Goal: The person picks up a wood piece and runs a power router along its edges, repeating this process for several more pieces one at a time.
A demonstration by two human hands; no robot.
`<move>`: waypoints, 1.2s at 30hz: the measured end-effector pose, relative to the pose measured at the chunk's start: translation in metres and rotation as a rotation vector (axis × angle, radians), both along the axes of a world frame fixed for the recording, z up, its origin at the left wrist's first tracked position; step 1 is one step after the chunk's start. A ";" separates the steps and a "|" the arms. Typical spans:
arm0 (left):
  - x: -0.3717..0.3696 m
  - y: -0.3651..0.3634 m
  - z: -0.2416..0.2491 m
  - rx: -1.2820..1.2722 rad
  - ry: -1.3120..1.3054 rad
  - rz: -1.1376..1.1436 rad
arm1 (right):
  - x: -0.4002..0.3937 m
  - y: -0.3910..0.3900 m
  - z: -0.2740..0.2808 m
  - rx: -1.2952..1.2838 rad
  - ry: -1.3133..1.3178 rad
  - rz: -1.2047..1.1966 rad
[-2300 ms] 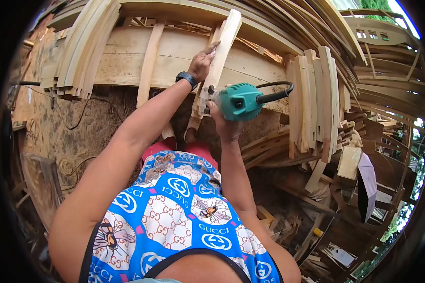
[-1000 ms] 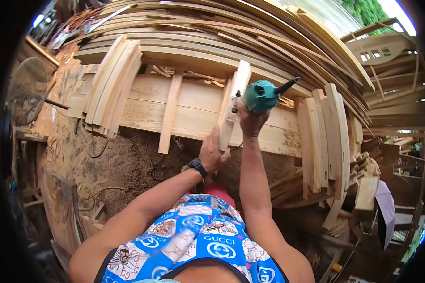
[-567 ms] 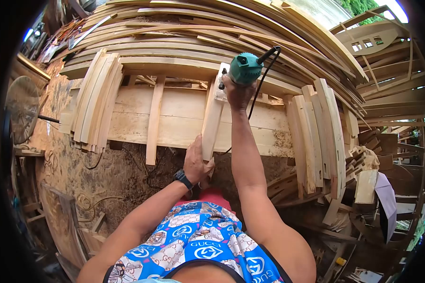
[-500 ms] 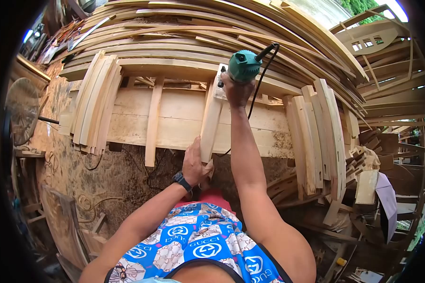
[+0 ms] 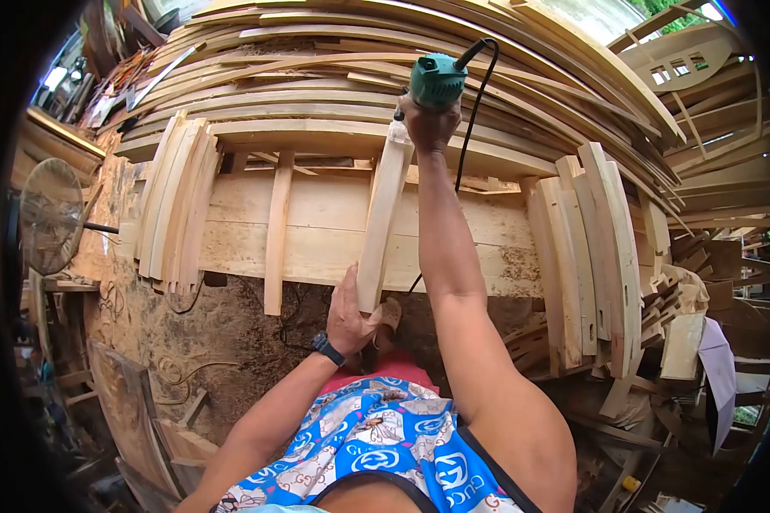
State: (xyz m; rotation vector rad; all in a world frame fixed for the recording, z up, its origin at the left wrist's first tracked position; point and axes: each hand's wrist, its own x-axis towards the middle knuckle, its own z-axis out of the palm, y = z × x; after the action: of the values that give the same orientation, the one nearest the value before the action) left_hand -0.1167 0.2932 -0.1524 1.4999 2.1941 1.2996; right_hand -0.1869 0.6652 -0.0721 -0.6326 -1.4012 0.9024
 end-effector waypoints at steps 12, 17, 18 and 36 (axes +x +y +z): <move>0.003 0.027 0.041 -0.229 0.023 0.058 | 0.126 -0.071 0.069 0.005 -0.165 -0.026; -0.026 0.109 0.062 -0.493 0.042 0.196 | 0.184 -0.095 0.068 0.123 -0.311 -0.131; -0.034 0.120 0.064 -0.488 0.047 0.191 | 0.192 -0.102 0.072 0.126 -0.307 -0.138; -0.149 0.139 0.098 -0.096 0.927 -0.627 | 0.286 -0.157 0.084 0.047 -0.379 -0.311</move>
State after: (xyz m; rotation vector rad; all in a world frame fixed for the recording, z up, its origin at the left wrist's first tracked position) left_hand -0.2656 0.4319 -0.0547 2.7925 1.7907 0.2925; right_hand 0.0993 0.5085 0.0117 -0.9918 -1.5961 0.5161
